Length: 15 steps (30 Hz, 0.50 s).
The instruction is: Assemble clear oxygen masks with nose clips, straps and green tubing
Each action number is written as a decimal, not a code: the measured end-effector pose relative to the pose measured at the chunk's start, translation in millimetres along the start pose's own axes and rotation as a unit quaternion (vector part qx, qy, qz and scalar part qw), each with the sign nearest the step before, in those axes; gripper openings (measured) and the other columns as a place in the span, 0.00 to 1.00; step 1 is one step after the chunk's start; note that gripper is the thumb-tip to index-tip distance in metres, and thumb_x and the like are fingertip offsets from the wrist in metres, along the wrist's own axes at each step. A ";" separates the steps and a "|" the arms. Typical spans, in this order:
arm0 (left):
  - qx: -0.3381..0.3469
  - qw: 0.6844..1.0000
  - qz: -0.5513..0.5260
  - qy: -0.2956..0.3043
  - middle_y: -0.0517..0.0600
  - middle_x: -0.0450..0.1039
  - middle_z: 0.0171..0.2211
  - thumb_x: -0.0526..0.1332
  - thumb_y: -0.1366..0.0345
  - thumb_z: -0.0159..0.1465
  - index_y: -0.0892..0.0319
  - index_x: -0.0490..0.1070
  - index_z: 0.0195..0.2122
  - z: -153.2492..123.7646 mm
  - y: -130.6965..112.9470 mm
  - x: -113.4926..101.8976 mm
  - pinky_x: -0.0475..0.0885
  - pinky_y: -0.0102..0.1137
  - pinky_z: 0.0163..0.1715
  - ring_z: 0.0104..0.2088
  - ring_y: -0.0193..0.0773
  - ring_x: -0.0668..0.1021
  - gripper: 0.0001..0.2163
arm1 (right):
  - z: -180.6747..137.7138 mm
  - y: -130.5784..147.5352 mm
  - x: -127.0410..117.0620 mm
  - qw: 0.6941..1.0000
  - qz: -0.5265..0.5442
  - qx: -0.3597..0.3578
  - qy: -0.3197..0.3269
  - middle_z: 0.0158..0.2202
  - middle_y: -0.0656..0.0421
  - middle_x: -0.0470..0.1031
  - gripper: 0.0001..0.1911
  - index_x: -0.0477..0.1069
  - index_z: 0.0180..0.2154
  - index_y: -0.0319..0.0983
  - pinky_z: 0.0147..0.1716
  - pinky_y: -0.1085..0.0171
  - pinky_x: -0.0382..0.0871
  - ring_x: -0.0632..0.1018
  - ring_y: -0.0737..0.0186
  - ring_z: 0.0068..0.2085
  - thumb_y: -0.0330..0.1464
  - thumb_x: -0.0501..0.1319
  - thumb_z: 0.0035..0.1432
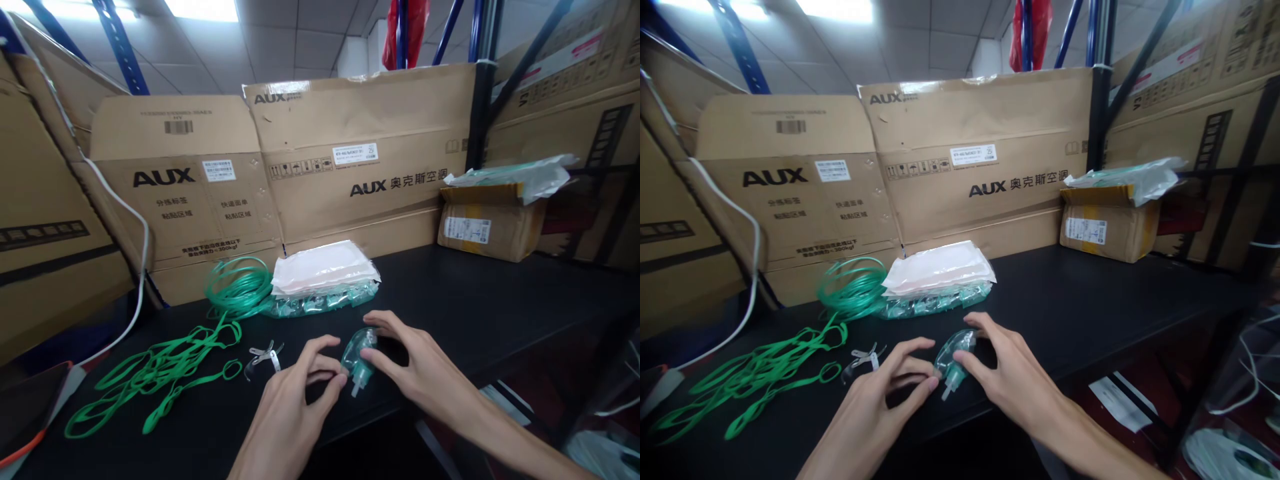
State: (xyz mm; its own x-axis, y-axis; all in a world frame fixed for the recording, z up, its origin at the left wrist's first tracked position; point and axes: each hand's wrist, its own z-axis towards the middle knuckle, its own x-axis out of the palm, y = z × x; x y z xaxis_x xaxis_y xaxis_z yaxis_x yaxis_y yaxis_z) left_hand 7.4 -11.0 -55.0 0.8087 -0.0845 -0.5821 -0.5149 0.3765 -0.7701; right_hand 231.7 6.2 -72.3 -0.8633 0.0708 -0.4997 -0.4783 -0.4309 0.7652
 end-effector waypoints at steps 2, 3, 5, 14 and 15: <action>-0.001 0.999 0.030 0.012 0.41 0.83 0.40 0.61 0.64 0.69 0.43 0.67 0.59 -1.2 -1.5 -0.8 0.76 0.32 0.52 0.45 0.38 0.84 0.18 | 0.3 2.6 0.4 0.998 0.055 0.015 0.015 0.56 0.54 0.78 0.19 0.69 0.57 0.47 0.54 0.49 0.78 0.80 0.50 0.55 0.40 0.65 0.66; -0.006 0.999 0.048 0.019 0.41 0.84 0.41 0.62 0.63 0.68 0.42 0.67 0.59 -2.1 -2.7 -1.3 0.75 0.33 0.53 0.46 0.39 0.84 0.18 | 0.1 4.4 1.2 0.996 0.080 0.012 0.022 0.55 0.55 0.78 0.17 0.69 0.56 0.47 0.52 0.52 0.79 0.81 0.52 0.53 0.39 0.64 0.66; -0.027 0.996 0.079 0.030 0.42 0.84 0.43 0.62 0.60 0.69 0.41 0.68 0.60 -4.1 -5.0 -2.3 0.74 0.37 0.55 0.48 0.43 0.83 0.18 | -1.0 8.6 3.6 0.994 0.104 -0.021 0.014 0.53 0.56 0.78 0.16 0.69 0.55 0.47 0.51 0.55 0.80 0.82 0.55 0.51 0.36 0.64 0.67; 0.008 0.993 0.121 0.008 0.47 0.80 0.56 0.58 0.53 0.72 0.45 0.75 0.56 -7.7 -4.8 -0.8 0.73 0.40 0.57 0.56 0.47 0.80 0.14 | -9.9 6.6 14.8 0.957 -0.047 -0.273 0.083 0.73 0.52 0.56 0.38 0.46 0.73 0.52 0.64 0.56 0.70 0.69 0.54 0.67 0.25 0.57 0.70; 0.019 0.992 0.123 0.008 0.47 0.80 0.55 0.56 0.55 0.73 0.45 0.76 0.55 -7.0 -4.1 -0.8 0.73 0.40 0.58 0.56 0.46 0.80 0.13 | -10.0 4.2 15.0 0.961 -0.058 -0.255 0.092 0.74 0.52 0.54 0.38 0.47 0.73 0.51 0.64 0.54 0.69 0.68 0.52 0.69 0.27 0.60 0.69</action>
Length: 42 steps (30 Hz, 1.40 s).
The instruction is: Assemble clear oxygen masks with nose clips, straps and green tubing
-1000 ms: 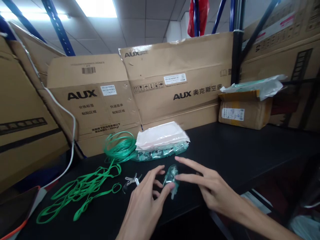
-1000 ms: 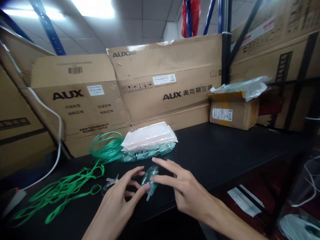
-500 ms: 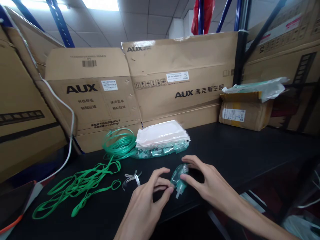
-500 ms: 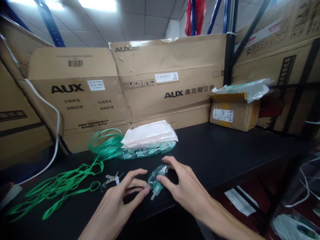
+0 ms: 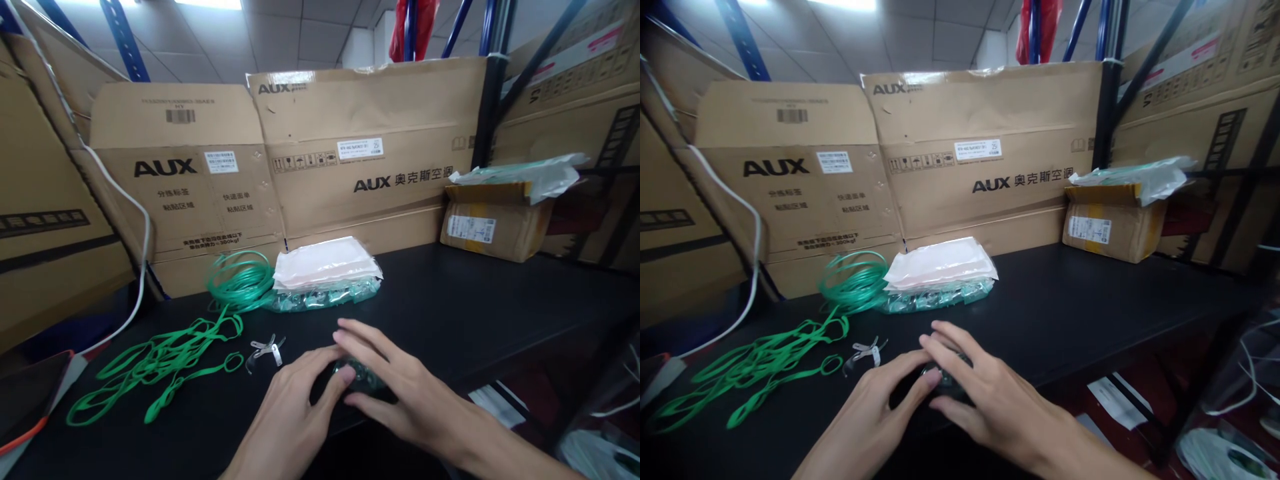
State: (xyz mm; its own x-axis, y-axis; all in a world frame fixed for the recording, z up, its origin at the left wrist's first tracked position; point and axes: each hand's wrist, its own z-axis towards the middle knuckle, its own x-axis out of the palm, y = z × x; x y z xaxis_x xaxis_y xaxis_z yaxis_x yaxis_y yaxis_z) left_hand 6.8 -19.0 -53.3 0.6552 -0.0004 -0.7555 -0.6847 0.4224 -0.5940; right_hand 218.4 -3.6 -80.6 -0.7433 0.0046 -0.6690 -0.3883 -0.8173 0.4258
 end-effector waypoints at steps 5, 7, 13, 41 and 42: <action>0.015 1.000 -0.019 -0.002 0.47 0.80 0.54 0.60 0.59 0.72 0.48 0.81 0.43 3.9 3.3 -2.3 0.73 0.40 0.58 0.54 0.46 0.81 0.09 | -6.2 -10.5 0.0 0.988 -0.070 0.135 0.002 0.73 0.53 0.57 0.31 0.61 0.69 0.50 0.65 0.43 0.66 0.66 0.44 0.69 0.43 0.63 0.68; 0.025 0.999 -0.025 -0.006 0.46 0.79 0.56 0.63 0.60 0.70 0.48 0.81 0.40 4.8 3.7 -3.7 0.72 0.40 0.58 0.55 0.46 0.80 0.06 | -7.3 -11.4 -1.2 0.986 -0.066 0.150 0.005 0.70 0.53 0.62 0.30 0.60 0.69 0.51 0.64 0.44 0.68 0.69 0.45 0.67 0.43 0.61 0.69; 0.062 0.997 -0.051 -0.008 0.45 0.81 0.47 0.62 0.61 0.71 0.48 0.80 0.42 5.5 1.5 -5.6 0.73 0.32 0.52 0.49 0.40 0.81 0.06 | -2.8 -2.6 -9.6 0.988 -0.012 0.155 0.020 0.65 0.54 0.68 0.27 0.59 0.70 0.51 0.61 0.50 0.73 0.73 0.50 0.63 0.40 0.58 0.73; 0.076 0.988 -0.111 -0.082 0.48 0.79 0.49 0.60 0.67 0.69 0.53 0.76 0.43 -4.0 -3.7 13.5 0.81 0.22 0.27 0.33 0.33 0.83 0.06 | 7.6 9.0 -4.4 0.981 0.109 0.129 -0.094 0.50 0.57 0.83 0.15 0.80 0.52 0.45 0.52 0.61 0.76 0.83 0.58 0.49 0.27 0.62 0.67; 0.095 0.987 -0.091 -0.092 0.48 0.79 0.50 0.61 0.68 0.69 0.53 0.77 0.44 -3.7 -4.3 13.1 0.81 0.21 0.27 0.33 0.33 0.83 0.07 | 7.8 9.1 -5.2 0.981 0.108 0.134 -0.094 0.50 0.57 0.83 0.15 0.80 0.52 0.44 0.53 0.61 0.76 0.83 0.58 0.50 0.28 0.62 0.67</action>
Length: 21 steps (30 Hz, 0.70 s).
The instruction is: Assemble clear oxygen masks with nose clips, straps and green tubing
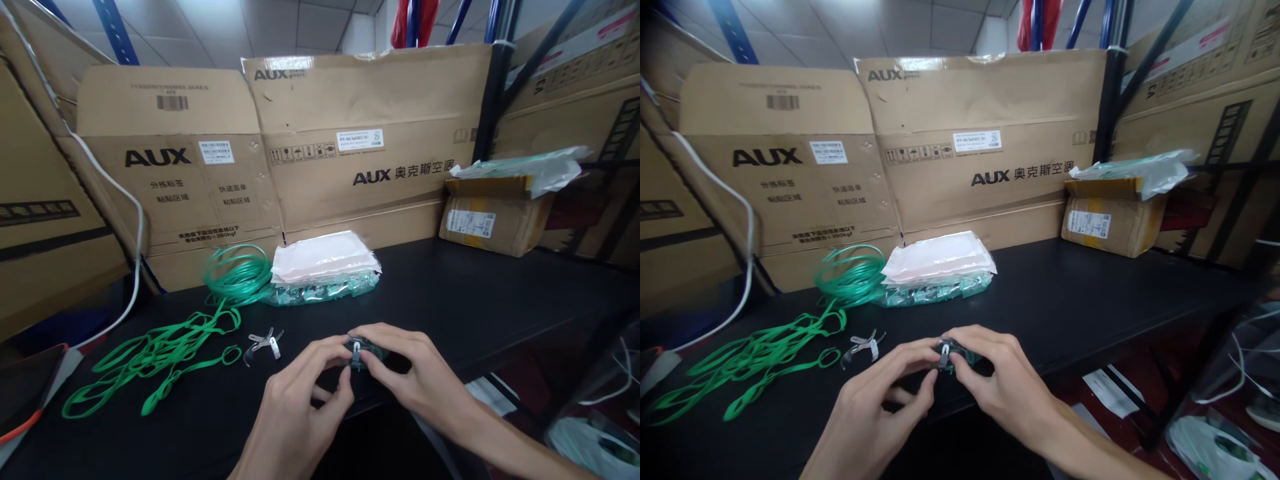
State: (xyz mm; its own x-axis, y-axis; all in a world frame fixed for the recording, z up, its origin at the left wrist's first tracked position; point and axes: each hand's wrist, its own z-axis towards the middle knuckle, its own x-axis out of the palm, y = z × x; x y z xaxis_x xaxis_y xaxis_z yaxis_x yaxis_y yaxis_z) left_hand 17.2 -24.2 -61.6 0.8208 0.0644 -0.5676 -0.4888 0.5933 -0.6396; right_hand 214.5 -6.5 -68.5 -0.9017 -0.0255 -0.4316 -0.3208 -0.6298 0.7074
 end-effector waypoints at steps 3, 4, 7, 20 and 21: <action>0.019 0.999 0.030 0.017 0.48 0.77 0.53 0.60 0.67 0.70 0.52 0.79 0.44 1.2 -0.3 -1.9 0.80 0.21 0.26 0.28 0.29 0.81 0.08 | 0.3 -0.6 -1.1 1.000 -0.006 0.001 0.009 0.51 0.57 0.83 0.15 0.79 0.53 0.45 0.54 0.61 0.75 0.82 0.58 0.51 0.29 0.61 0.68; 0.013 0.999 0.031 0.026 0.48 0.76 0.54 0.59 0.66 0.71 0.51 0.79 0.43 1.4 0.1 -2.6 0.79 0.21 0.25 0.25 0.26 0.79 0.08 | 0.1 -1.5 -0.9 1.000 -0.009 -0.005 0.014 0.52 0.57 0.82 0.16 0.79 0.55 0.46 0.55 0.62 0.74 0.82 0.59 0.52 0.29 0.61 0.69; -0.009 0.999 0.020 0.033 0.48 0.72 0.55 0.59 0.64 0.72 0.51 0.80 0.41 1.7 1.4 -3.4 0.76 0.21 0.21 0.17 0.20 0.74 0.09 | -1.7 -5.8 0.8 0.999 -0.027 -0.040 0.022 0.53 0.57 0.80 0.19 0.76 0.58 0.47 0.53 0.62 0.75 0.81 0.59 0.52 0.28 0.59 0.70; 0.079 0.994 0.069 -0.017 0.49 0.70 0.50 0.62 0.70 0.70 0.51 0.81 0.37 1.6 2.4 -3.0 0.77 0.25 0.35 0.40 0.34 0.81 0.09 | -3.0 -9.0 5.0 0.998 -0.031 -0.053 0.014 0.49 0.56 0.80 0.18 0.78 0.56 0.47 0.48 0.62 0.75 0.81 0.59 0.48 0.27 0.59 0.70; 0.094 0.992 0.078 -0.028 0.50 0.70 0.50 0.62 0.70 0.70 0.50 0.81 0.38 1.1 3.4 -3.1 0.78 0.27 0.38 0.41 0.35 0.80 0.09 | -2.5 -8.0 4.1 0.999 -0.022 -0.044 0.021 0.49 0.56 0.80 0.17 0.78 0.56 0.47 0.48 0.63 0.75 0.81 0.59 0.48 0.28 0.59 0.70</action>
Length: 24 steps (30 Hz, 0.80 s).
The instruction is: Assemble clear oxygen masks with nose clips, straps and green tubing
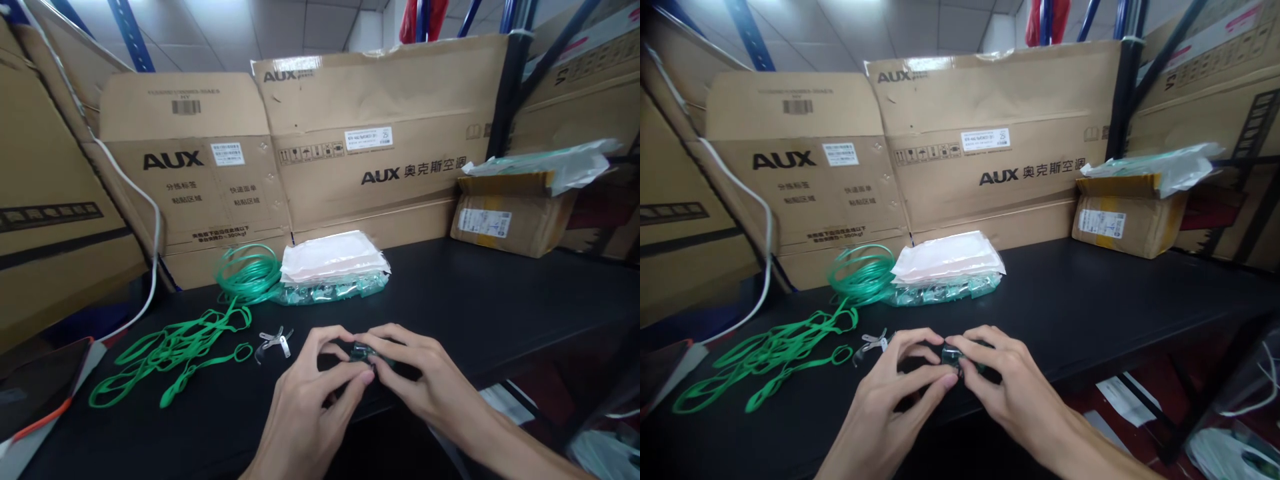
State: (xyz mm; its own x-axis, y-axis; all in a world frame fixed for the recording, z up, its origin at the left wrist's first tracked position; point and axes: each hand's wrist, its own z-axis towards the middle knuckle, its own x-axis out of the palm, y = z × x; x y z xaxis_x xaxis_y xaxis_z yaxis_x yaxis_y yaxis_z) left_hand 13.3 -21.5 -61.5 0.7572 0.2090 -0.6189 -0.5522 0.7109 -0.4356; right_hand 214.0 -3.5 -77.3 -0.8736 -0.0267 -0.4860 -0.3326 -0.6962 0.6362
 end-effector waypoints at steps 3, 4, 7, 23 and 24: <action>0.013 0.999 0.043 -0.010 0.49 0.70 0.48 0.64 0.69 0.68 0.50 0.81 0.37 -3.7 2.3 1.3 0.77 0.28 0.37 0.41 0.36 0.79 0.07 | -0.4 2.5 -3.5 0.999 0.021 0.031 0.015 0.50 0.58 0.80 0.16 0.78 0.55 0.49 0.50 0.63 0.75 0.81 0.59 0.49 0.30 0.60 0.71; 0.010 0.998 0.061 -0.007 0.49 0.71 0.47 0.64 0.69 0.68 0.51 0.80 0.36 -5.2 2.7 2.3 0.77 0.27 0.35 0.40 0.36 0.79 0.06 | -1.2 2.9 -4.5 0.999 0.027 0.038 0.018 0.50 0.58 0.80 0.16 0.78 0.55 0.50 0.50 0.64 0.75 0.81 0.59 0.50 0.31 0.60 0.71; 0.018 0.991 0.133 -0.009 0.50 0.72 0.44 0.61 0.66 0.71 0.52 0.78 0.37 -8.3 2.4 5.7 0.75 0.24 0.28 0.37 0.36 0.80 0.07 | -4.2 1.8 -6.3 0.998 0.039 0.031 0.024 0.53 0.58 0.79 0.16 0.77 0.56 0.51 0.52 0.63 0.75 0.80 0.58 0.52 0.32 0.59 0.71; -0.063 0.934 0.351 -0.002 0.51 0.72 0.56 0.49 0.61 0.75 0.47 0.68 0.62 -29.4 43.1 -52.3 0.75 0.23 0.18 0.34 0.37 0.86 0.17 | 6.3 -63.3 -64.3 0.973 -0.229 0.032 -0.005 0.59 0.53 0.71 0.15 0.73 0.56 0.51 0.55 0.49 0.74 0.77 0.48 0.57 0.41 0.60 0.70; -0.059 0.934 0.353 -0.006 0.51 0.72 0.56 0.50 0.61 0.76 0.46 0.65 0.66 -29.4 38.1 -49.1 0.75 0.23 0.16 0.33 0.37 0.86 0.19 | 9.8 -72.6 -69.7 0.969 -0.246 0.026 -0.013 0.56 0.52 0.71 0.15 0.73 0.56 0.50 0.53 0.49 0.76 0.77 0.48 0.55 0.40 0.59 0.70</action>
State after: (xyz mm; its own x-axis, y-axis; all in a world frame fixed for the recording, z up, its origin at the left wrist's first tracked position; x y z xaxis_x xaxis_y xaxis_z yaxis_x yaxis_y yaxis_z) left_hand -55.2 -24.4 -67.0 0.1926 0.6050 -0.7725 -0.9495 0.3138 0.0090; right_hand 295.6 56.0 -83.8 -0.6127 0.3179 -0.7236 -0.7279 -0.5836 0.3599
